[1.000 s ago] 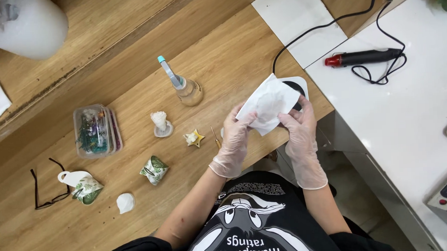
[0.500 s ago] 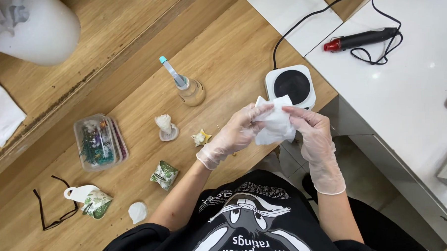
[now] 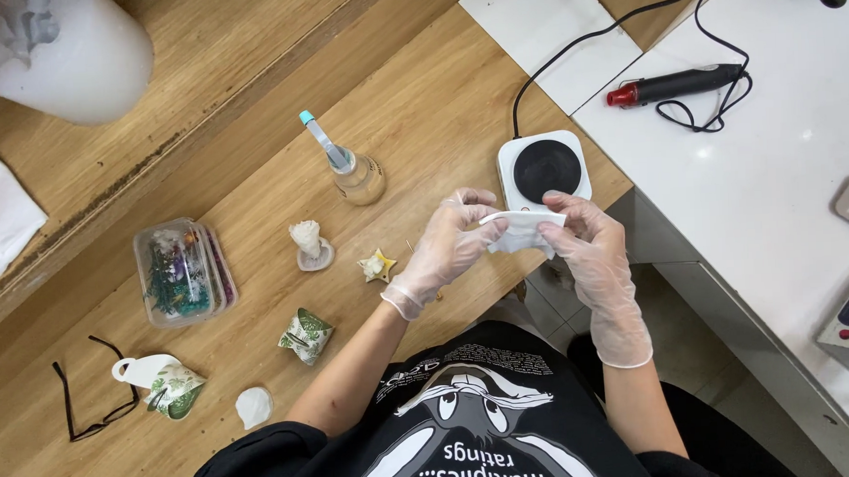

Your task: Preparing and cleaning wax components for candle making.

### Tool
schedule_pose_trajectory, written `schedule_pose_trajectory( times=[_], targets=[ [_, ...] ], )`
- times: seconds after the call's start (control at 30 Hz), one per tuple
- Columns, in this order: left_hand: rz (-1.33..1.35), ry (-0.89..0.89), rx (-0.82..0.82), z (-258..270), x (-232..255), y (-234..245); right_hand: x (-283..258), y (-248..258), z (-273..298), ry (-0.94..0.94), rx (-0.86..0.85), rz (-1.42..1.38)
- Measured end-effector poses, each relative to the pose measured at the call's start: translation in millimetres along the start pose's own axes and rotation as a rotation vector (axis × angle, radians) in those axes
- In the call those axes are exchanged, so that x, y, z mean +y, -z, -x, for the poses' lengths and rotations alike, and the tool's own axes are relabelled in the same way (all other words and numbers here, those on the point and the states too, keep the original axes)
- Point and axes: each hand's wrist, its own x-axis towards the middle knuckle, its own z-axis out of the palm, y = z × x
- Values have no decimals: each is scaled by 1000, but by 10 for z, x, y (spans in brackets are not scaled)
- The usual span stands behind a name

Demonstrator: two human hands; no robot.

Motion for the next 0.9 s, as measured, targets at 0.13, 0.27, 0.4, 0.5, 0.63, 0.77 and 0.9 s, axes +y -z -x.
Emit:
schedule_pose_trajectory(
  times=[0.13,0.27,0.4,0.5,0.63,0.77,0.9],
  targets=[
    [-39,43,302,47,176,-290,102,-283,81,-133,281,-176],
    [440,170,281,21,-46,-623,-103,-415,210,283,426,278],
    [855,182,118,-56,-617,-839,-279,-332,174,606,305,517],
    [1027,239,-106,-56,-355,-683,88,-235,162,634,236,530],
    [644,426,-205,-73,-627,-659,471,14,-23,254,237,530],
    [540,421,-135,31,-902,-512,744,343,-610,-19,222,658],
    [523,491,-67,224,-872,-288,919,210,-1148,-112,170,683]
  ],
)
